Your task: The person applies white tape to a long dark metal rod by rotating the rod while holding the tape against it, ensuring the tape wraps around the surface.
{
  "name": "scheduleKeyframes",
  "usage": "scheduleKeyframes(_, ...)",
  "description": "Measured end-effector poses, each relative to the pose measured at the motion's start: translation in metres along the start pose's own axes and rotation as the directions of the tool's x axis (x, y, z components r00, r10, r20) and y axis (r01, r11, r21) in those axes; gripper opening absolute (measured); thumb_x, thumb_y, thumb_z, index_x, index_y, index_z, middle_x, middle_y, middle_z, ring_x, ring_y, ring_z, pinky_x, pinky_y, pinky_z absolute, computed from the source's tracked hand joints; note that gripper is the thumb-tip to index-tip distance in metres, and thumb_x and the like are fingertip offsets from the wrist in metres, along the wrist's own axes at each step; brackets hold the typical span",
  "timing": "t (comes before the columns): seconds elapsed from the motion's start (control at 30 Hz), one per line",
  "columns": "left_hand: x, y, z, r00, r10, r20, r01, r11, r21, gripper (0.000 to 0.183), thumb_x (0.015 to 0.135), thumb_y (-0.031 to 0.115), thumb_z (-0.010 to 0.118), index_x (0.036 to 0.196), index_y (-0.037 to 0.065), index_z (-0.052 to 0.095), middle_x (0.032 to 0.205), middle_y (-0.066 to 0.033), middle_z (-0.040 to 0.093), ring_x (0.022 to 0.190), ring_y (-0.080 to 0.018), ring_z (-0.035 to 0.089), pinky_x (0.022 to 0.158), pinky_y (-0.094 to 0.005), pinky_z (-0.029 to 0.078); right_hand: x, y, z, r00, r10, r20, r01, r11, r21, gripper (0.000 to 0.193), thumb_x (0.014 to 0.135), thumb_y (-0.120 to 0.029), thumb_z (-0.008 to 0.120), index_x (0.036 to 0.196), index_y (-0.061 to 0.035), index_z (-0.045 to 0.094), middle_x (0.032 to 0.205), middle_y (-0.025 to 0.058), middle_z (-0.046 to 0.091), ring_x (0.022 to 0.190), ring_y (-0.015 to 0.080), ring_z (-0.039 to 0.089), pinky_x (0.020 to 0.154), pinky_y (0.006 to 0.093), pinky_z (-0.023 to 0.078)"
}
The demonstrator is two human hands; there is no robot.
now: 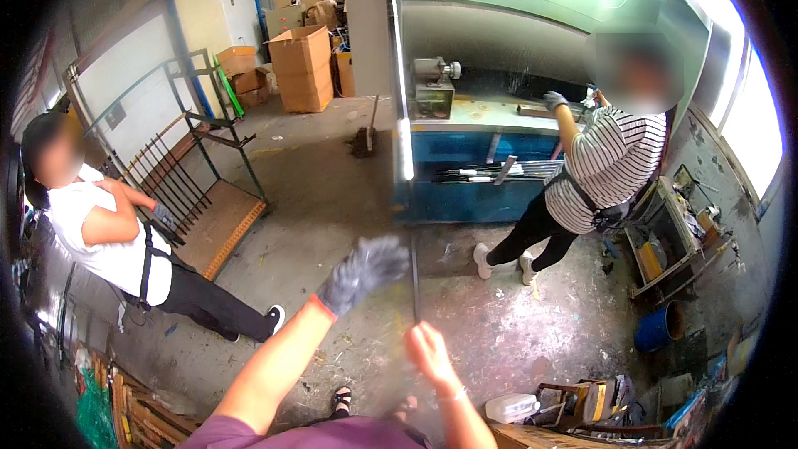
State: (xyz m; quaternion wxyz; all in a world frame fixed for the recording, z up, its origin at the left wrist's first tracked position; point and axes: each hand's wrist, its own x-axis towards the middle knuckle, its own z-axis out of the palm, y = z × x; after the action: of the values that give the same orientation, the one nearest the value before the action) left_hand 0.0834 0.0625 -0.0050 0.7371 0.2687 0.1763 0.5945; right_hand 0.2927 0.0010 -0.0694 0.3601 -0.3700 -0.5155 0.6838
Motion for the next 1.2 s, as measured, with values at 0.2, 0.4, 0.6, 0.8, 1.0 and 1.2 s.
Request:
scheduleKeyframes(0.2,-0.005,0.041,0.062,0.964,0.029,0.265,-0.039,0.999,0.033,0.030,0.092,0.033,0.051,0.104,0.006,0.056,0.068,0.0021,0.048,0.048,-0.0043,0.040,0.042,-0.0180,0.033,-0.044,0.052,0.035,0.957,0.038,0.286,-0.081,0.987,0.139,0.026,0.093,-0.029,0.051,0.105,-0.0062,0.050,0.089,0.0009,0.052,0.077,0.0111,0.050,0.066,0.0255,0.041)
scheduleKeyframes(0.4,-0.057,0.054,0.066,0.999,-0.033,0.014,0.029,0.982,0.185,0.024,0.093,0.022,0.053,0.107,0.005,0.058,0.068,0.0048,0.048,0.053,-0.0048,0.039,0.046,-0.0193,0.032,0.002,-0.078,0.050,0.924,-0.380,-0.047,0.360,0.904,-0.232,0.047,0.083,-0.013,0.063,0.125,-0.0018,0.045,0.115,0.0097,0.054,0.105,0.0199,0.052,0.093,0.0325,0.041)
scheduleKeyframes(0.6,-0.084,0.055,0.057,0.997,0.080,-0.004,-0.070,0.898,0.434,0.015,0.091,0.018,0.054,0.103,0.010,0.060,0.086,0.0015,0.060,0.069,-0.0071,0.055,0.056,-0.0196,0.043,0.016,-0.163,0.105,0.738,-0.675,0.008,0.533,0.576,-0.620,0.017,0.079,0.000,0.061,0.097,-0.0008,0.061,0.082,0.0047,0.054,0.072,0.0118,0.050,0.063,0.0236,0.041)
scheduleKeyframes(0.8,-0.097,0.054,0.052,0.983,0.119,-0.142,-0.061,0.930,0.361,0.012,0.093,0.017,0.050,0.099,0.008,0.056,0.074,0.0056,0.053,0.061,-0.0027,0.048,0.051,-0.0171,0.036,0.027,-0.156,0.126,0.721,-0.693,0.018,0.518,0.520,-0.679,0.007,0.076,0.001,0.063,0.083,0.0003,0.062,0.070,0.0055,0.052,0.061,0.0133,0.049,0.054,0.0247,0.039)
scheduleKeyframes(1.0,-0.101,0.053,0.048,0.978,0.187,-0.092,-0.130,0.891,0.434,0.011,0.092,0.019,0.053,0.098,0.012,0.060,0.077,0.0047,0.059,0.063,-0.0049,0.052,0.052,-0.0187,0.041,0.033,-0.149,0.131,0.687,-0.727,0.005,0.531,0.498,-0.685,0.004,0.073,0.004,0.062,0.074,0.0009,0.060,0.066,0.0055,0.051,0.058,0.0131,0.049,0.052,0.0255,0.038)
scheduleKeyframes(1.2,-0.106,0.068,0.042,0.988,0.128,-0.090,-0.074,0.888,0.453,0.008,0.092,0.020,0.054,0.096,0.013,0.057,0.069,0.0053,0.051,0.056,-0.0048,0.045,0.046,-0.0192,0.035,0.011,-0.158,0.136,0.775,-0.631,0.030,0.559,0.665,-0.495,0.004,0.075,0.002,0.061,0.073,0.0000,0.058,0.070,-0.0003,0.050,0.063,0.0059,0.045,0.057,0.0201,0.037)
